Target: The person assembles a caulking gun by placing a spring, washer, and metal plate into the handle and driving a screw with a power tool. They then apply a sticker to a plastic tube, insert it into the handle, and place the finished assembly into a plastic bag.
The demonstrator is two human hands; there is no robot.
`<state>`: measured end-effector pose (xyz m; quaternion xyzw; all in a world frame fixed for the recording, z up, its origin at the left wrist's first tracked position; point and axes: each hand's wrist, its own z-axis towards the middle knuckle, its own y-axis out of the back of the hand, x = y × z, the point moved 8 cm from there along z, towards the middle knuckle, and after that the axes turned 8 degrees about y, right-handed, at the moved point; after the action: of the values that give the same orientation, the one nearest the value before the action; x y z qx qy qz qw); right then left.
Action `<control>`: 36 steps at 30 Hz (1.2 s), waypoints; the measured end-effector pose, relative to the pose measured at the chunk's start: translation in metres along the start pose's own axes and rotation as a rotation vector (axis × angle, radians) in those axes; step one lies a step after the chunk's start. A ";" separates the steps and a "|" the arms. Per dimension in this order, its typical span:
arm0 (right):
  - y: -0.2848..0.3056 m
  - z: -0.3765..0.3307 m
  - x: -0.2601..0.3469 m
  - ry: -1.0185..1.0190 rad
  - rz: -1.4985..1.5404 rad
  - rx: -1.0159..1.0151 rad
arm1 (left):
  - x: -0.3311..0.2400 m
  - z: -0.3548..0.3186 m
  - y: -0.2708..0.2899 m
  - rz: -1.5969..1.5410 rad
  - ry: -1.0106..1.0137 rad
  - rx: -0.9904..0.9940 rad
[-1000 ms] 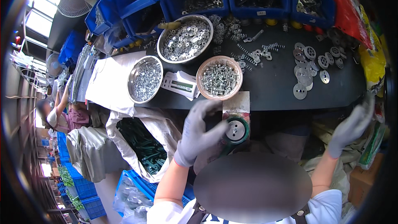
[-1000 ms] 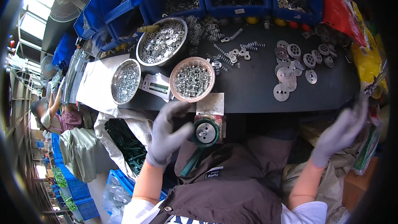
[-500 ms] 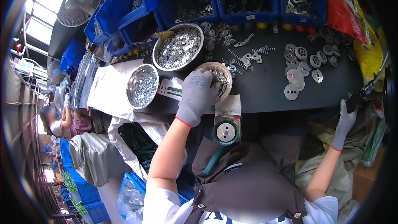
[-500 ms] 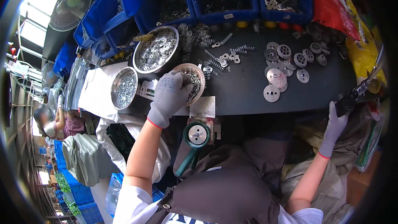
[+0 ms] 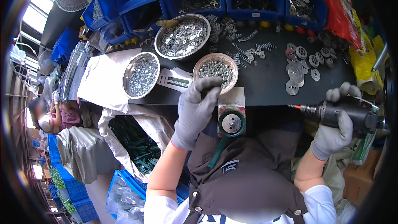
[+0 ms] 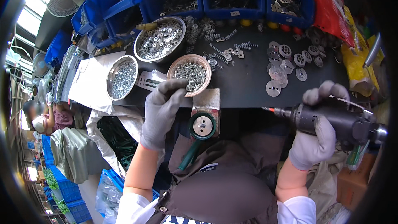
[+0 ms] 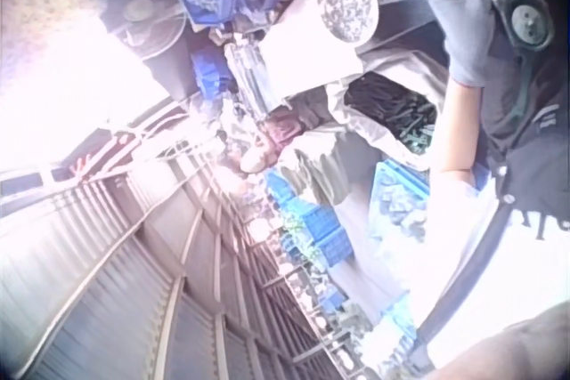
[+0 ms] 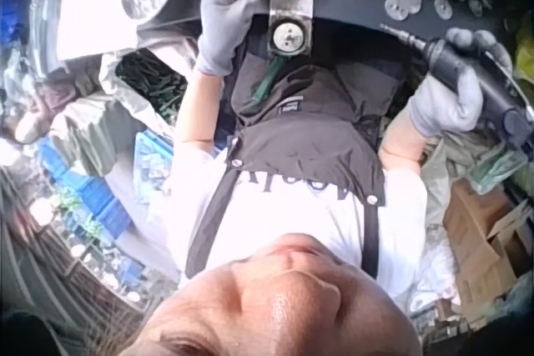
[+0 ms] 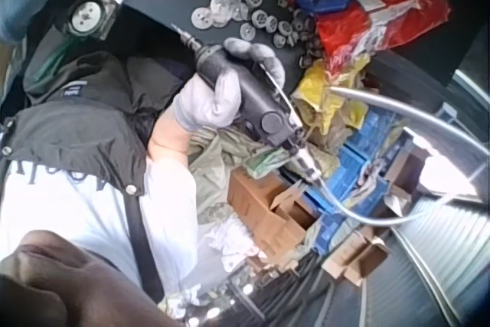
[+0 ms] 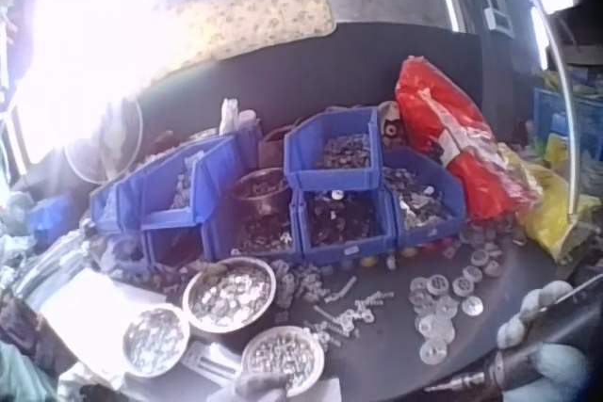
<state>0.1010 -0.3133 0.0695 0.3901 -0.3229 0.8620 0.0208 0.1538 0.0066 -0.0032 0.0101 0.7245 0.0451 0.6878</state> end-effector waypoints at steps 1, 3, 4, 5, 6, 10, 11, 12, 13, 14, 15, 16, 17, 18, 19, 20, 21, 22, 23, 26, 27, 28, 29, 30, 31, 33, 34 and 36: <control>-0.020 -0.003 0.009 0.036 -0.024 -0.094 | -0.002 -0.009 -0.001 -0.066 0.027 0.017; -0.049 0.000 0.023 0.064 0.197 0.132 | 0.002 -0.023 -0.019 -0.325 0.214 0.144; -0.066 -0.001 0.024 0.053 0.354 0.252 | -0.006 -0.033 -0.023 -0.362 0.256 0.125; -0.082 -0.005 0.025 -0.017 0.466 0.271 | -0.009 -0.040 -0.022 -0.367 0.259 0.120; -0.092 -0.010 0.024 -0.065 0.525 0.285 | -0.008 -0.047 -0.026 -0.488 0.329 0.157; -0.116 -0.028 0.016 -0.156 0.527 0.293 | 0.002 -0.066 -0.027 -0.660 0.440 0.221; -0.118 -0.031 0.013 -0.178 0.499 0.291 | 0.004 -0.069 -0.026 -0.680 0.471 0.228; -0.119 -0.033 0.011 -0.179 0.503 0.299 | 0.005 -0.070 -0.024 -0.642 0.496 0.241; -0.118 -0.035 0.009 -0.194 0.501 0.304 | 0.006 -0.071 -0.023 -0.646 0.494 0.239; -0.117 -0.037 0.008 -0.209 0.499 0.308 | 0.008 -0.072 -0.025 -0.693 0.490 0.257; -0.116 -0.037 0.007 -0.210 0.499 0.311 | 0.010 -0.073 -0.026 -0.740 0.485 0.275; -0.114 -0.036 0.007 -0.217 0.501 0.321 | 0.011 -0.073 -0.027 -0.741 0.484 0.279; -0.113 -0.036 0.007 -0.224 0.502 0.331 | 0.012 -0.073 -0.028 -0.748 0.477 0.281; -0.111 -0.036 0.007 -0.220 0.500 0.330 | 0.012 -0.074 -0.029 -0.755 0.471 0.283; -0.107 -0.037 0.005 -0.245 0.458 0.296 | 0.012 -0.074 -0.031 -0.757 0.469 0.291; -0.102 -0.038 0.003 -0.269 0.417 0.260 | 0.012 -0.074 -0.030 -0.681 0.439 0.278; -0.101 -0.038 0.003 -0.262 0.413 0.260 | 0.011 -0.074 -0.029 -0.605 0.408 0.265; -0.100 -0.039 0.002 -0.268 0.425 0.261 | 0.010 -0.076 -0.030 -0.605 0.409 0.266; -0.099 -0.039 0.000 -0.275 0.437 0.263 | 0.005 -0.077 -0.028 -0.562 0.356 0.224; -0.093 -0.038 0.000 -0.284 0.485 0.209 | -0.007 -0.078 -0.021 -0.372 0.147 0.163; -0.093 -0.039 0.001 -0.283 0.483 0.209 | -0.017 -0.079 -0.017 -0.223 -0.009 0.140; -0.091 -0.039 0.000 -0.287 0.509 0.178 | -0.027 -0.080 -0.015 -0.174 -0.139 0.130; -0.090 -0.038 -0.001 -0.292 0.535 0.147 | -0.024 -0.079 -0.013 -0.176 -0.138 0.129; -0.089 -0.038 -0.003 -0.296 0.543 0.141 | -0.019 -0.078 -0.015 -0.218 -0.157 0.196; -0.090 -0.038 -0.003 -0.300 0.541 0.142 | -0.019 -0.079 -0.017 -0.260 -0.174 0.261; -0.087 -0.037 -0.006 -0.312 0.543 0.079 | -0.022 -0.079 -0.016 -0.451 -0.113 0.245; -0.086 -0.034 -0.006 -0.295 0.527 0.049 | -0.022 -0.075 -0.015 -0.640 -0.053 0.239; -0.084 -0.027 -0.006 -0.255 0.475 0.040 | -0.035 -0.074 0.003 -0.111 -0.201 0.111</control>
<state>0.1119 -0.2305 0.0978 0.4090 -0.3882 0.7930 -0.2307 0.0813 0.0035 0.0355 0.0125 0.6525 -0.0344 0.7569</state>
